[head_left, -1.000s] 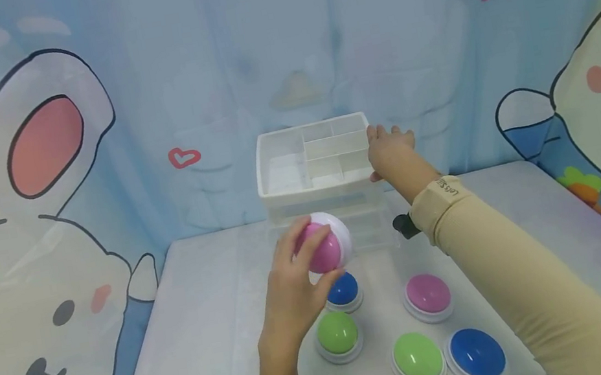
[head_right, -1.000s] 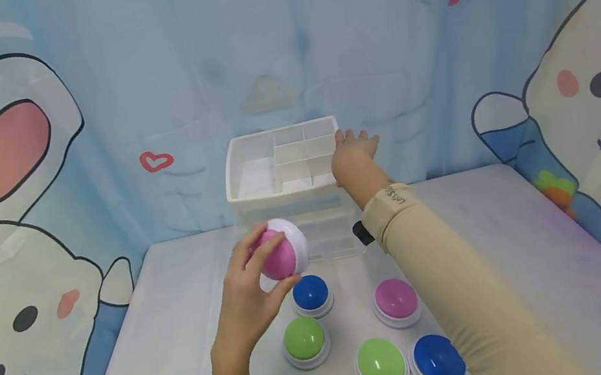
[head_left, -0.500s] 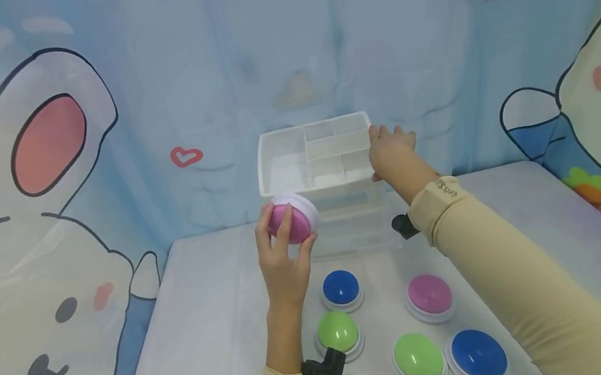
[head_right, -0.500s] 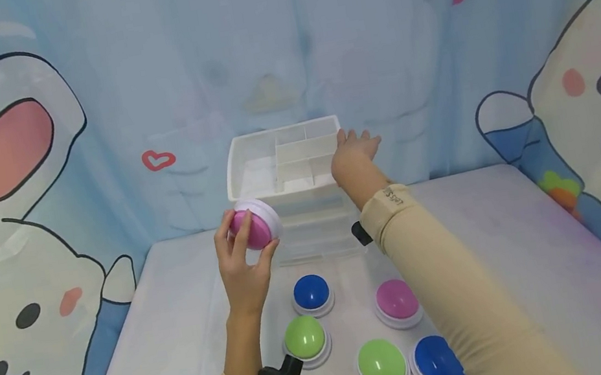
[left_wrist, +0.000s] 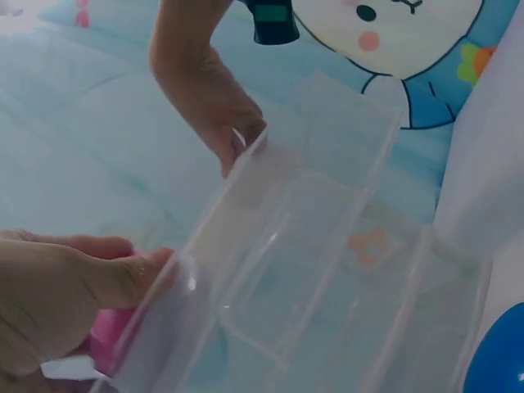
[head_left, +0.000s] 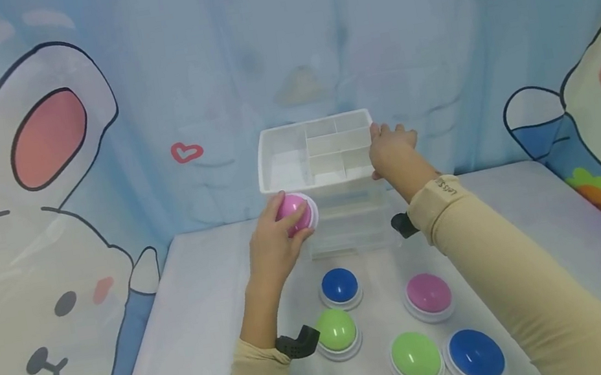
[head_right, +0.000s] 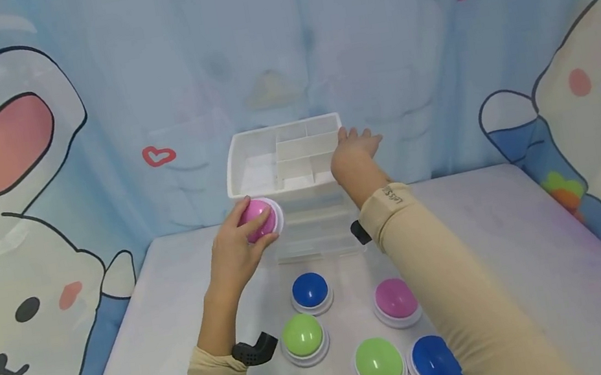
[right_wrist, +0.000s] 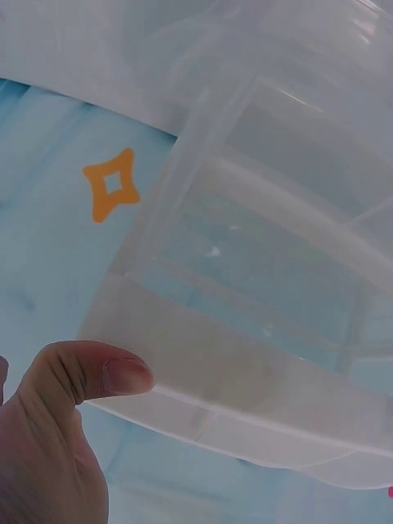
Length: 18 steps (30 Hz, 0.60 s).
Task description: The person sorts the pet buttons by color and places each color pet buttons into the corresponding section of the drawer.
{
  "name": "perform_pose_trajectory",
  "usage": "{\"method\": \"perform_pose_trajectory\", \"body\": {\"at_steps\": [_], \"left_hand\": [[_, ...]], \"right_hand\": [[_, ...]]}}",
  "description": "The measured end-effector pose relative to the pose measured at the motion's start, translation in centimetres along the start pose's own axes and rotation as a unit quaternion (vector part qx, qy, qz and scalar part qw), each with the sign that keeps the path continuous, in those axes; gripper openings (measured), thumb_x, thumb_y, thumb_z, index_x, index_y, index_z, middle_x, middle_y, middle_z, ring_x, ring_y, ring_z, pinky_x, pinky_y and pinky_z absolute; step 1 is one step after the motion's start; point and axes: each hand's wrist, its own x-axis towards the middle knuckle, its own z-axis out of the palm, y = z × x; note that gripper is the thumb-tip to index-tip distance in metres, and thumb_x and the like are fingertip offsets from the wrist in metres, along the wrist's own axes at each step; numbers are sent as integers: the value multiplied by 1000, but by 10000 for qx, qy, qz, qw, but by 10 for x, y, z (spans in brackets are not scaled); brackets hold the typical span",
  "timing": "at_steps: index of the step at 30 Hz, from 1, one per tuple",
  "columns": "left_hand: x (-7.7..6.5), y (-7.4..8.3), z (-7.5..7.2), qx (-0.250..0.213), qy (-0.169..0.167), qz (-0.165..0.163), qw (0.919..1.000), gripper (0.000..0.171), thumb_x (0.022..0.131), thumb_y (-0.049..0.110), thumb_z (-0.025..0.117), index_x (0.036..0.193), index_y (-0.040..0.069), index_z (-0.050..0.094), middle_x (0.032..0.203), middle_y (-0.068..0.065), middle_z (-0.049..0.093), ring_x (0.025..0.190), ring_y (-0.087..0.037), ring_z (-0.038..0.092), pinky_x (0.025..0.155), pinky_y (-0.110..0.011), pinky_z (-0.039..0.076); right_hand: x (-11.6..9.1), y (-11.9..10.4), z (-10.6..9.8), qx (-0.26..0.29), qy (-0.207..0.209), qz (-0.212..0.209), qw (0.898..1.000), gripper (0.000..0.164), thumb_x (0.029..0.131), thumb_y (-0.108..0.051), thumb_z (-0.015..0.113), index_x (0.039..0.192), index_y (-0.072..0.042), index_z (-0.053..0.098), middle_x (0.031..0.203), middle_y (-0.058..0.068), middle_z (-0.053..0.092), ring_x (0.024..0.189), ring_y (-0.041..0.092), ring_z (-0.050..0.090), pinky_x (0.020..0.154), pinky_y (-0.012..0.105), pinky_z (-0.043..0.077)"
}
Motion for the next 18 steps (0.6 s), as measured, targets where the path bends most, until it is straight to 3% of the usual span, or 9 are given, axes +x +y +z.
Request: {"method": "perform_pose_trajectory", "body": {"at_steps": [4,9,15,18], "left_hand": [[10,1,-9,137,-859,-41,9962,42,79,32,77,120,25,67,138,-8,53,122,-29,54,98,-44,49],[22,5,-15,183,-1754,-263,9840,41,82,33,74,121,25,67,142,-8,51,128,-27,50,102,-43,45],[32,5,-11,178,-2211,-227,9748,37,79,30,77,114,20,71,127,-3,62,113,-22,60,93,-36,51],[34,6,-8,186,-2323,-282,9721,37,79,30,77,114,20,71,127,-2,63,117,-21,59,95,-35,50]], "right_hand": [[0,1,0,38,25,1,10000,104,88,-34,67,148,8,-7,155,28,3,142,47,8,114,61,21],[1,2,-1,140,15,59,9999,105,87,-34,68,148,6,-7,156,27,2,143,46,7,114,61,19],[2,3,0,259,-60,13,9996,107,86,-34,69,148,5,-10,156,27,1,143,46,5,114,61,17],[2,4,-1,240,-19,2,9997,108,85,-35,70,149,4,-9,156,26,3,143,46,5,114,61,17]]}}
